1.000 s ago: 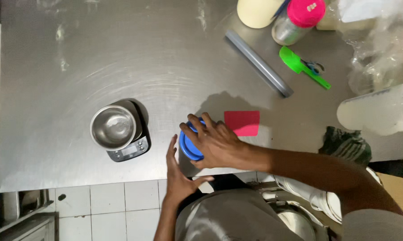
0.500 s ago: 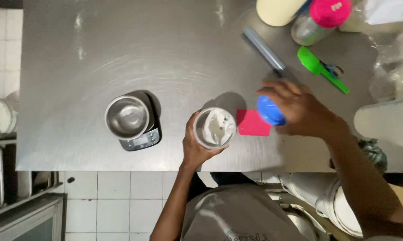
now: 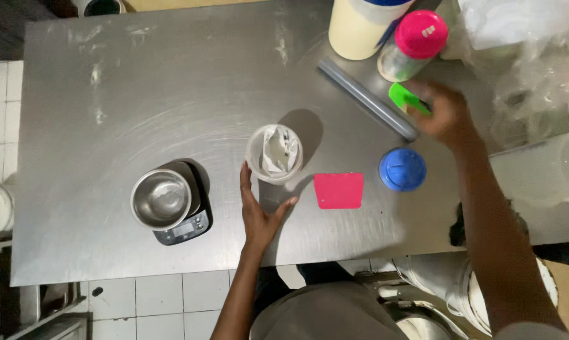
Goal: The person places several bread loaf tins onto a large metal tray and puts the tray into a proofer, then uses a scraper to clean a metal table before using a digital scale and a spoon to weigh out a white powdered ingredient from a large container into a small bowl.
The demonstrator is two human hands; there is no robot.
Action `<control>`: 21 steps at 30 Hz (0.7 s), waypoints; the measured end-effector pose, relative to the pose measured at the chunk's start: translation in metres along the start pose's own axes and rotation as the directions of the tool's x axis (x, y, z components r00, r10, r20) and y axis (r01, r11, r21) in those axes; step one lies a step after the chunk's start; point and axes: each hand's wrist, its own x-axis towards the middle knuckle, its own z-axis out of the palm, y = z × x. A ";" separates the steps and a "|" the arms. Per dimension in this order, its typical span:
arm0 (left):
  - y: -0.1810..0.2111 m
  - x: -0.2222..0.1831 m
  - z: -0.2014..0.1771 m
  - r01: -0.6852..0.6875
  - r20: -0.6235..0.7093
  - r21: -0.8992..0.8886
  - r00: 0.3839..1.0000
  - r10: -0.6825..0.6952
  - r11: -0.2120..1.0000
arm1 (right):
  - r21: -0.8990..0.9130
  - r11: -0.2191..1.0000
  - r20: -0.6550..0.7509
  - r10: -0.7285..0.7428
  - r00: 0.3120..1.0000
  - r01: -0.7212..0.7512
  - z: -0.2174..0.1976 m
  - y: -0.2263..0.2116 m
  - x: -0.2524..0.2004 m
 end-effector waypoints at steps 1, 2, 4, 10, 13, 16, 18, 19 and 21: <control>-0.005 -0.016 -0.001 -0.005 0.003 0.001 1.000 0.005 1.000 | -0.002 1.000 -0.005 0.002 1.000 -0.002 0.003 0.016 0.030; -0.009 -0.033 -0.002 0.029 -0.011 0.020 1.000 -0.029 0.999 | -0.138 0.990 -0.102 -0.012 0.995 -0.002 0.005 0.032 0.058; -0.010 -0.064 -0.005 0.060 -0.017 0.041 0.998 -0.060 0.997 | -0.272 0.962 -0.197 -0.033 0.980 -0.022 0.012 0.056 0.099; -0.010 -0.133 -0.015 0.524 -0.146 0.002 0.842 -0.519 0.851 | -0.379 0.704 -0.095 0.615 0.782 -0.600 0.045 0.077 0.140; 0.010 -0.130 -0.019 0.427 -0.175 -0.057 0.886 -0.430 0.903 | -0.471 0.584 0.111 0.783 0.612 -0.661 0.048 0.071 0.145; 0.037 -0.109 -0.026 0.623 -0.104 -0.046 0.775 -0.624 0.781 | -0.436 0.641 0.040 0.715 0.698 -0.631 0.037 0.064 0.128; -0.012 -0.134 -0.035 0.562 -0.013 0.039 0.827 -0.562 0.827 | -0.367 0.758 0.027 0.588 0.809 -0.539 0.042 0.061 0.114; -0.009 -0.129 -0.035 0.562 -0.015 0.035 0.827 -0.562 0.826 | -0.369 0.760 0.028 0.584 0.811 -0.535 0.040 0.055 0.110; -0.003 -0.124 -0.041 0.591 0.087 0.031 0.802 -0.591 0.806 | -0.451 0.745 -0.038 0.534 0.845 -0.491 0.038 0.039 0.088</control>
